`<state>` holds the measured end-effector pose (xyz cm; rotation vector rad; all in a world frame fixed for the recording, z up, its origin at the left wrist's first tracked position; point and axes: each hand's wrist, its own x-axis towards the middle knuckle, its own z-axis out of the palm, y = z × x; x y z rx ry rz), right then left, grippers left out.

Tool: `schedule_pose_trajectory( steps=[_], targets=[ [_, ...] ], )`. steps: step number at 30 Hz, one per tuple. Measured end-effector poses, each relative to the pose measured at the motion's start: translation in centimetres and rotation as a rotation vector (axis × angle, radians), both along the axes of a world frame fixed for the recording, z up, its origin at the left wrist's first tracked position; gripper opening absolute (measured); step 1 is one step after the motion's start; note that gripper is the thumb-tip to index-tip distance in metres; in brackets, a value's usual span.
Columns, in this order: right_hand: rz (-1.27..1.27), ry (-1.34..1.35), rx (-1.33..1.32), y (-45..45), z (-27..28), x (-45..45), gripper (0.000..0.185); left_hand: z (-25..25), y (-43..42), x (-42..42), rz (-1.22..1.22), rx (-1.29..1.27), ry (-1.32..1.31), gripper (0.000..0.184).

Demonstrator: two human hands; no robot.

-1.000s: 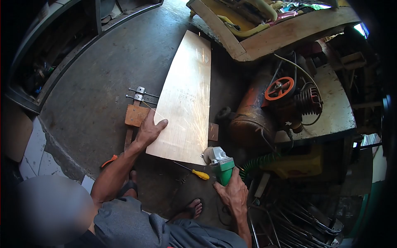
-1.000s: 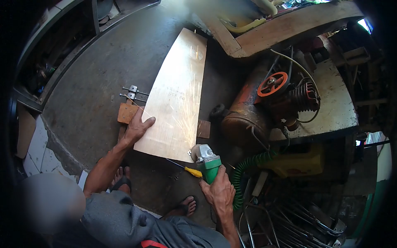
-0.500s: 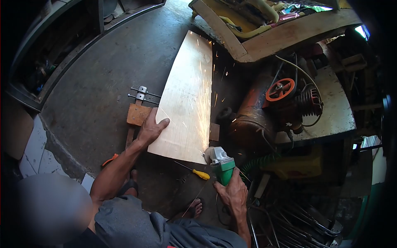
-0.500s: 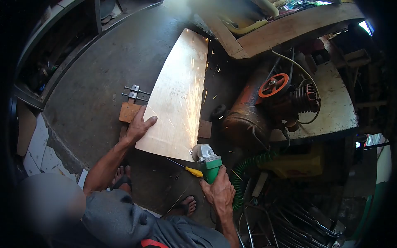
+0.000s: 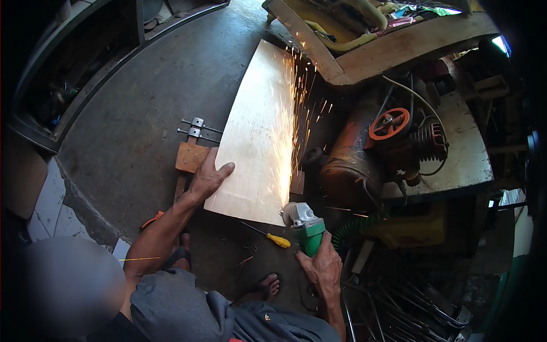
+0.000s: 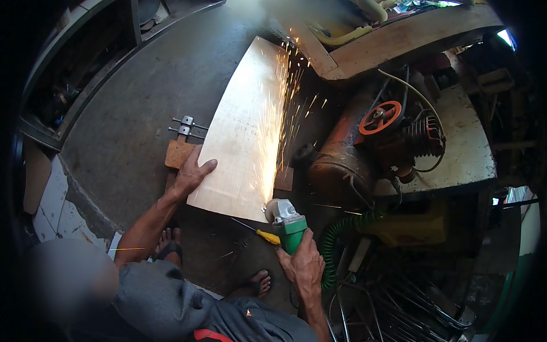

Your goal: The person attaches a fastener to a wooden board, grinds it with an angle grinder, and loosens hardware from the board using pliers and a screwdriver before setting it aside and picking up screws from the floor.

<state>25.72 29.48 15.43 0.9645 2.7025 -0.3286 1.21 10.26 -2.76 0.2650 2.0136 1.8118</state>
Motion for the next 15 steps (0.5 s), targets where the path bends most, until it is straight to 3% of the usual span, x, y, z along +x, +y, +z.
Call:
schedule_pose_trajectory(
  steps=[15],
  targets=[
    [-0.009, 0.011, -0.009, -0.1, -0.2, 0.3, 0.082, -0.5, 0.0, -0.2, -0.014, 0.010, -0.014, 0.048]
  ],
)
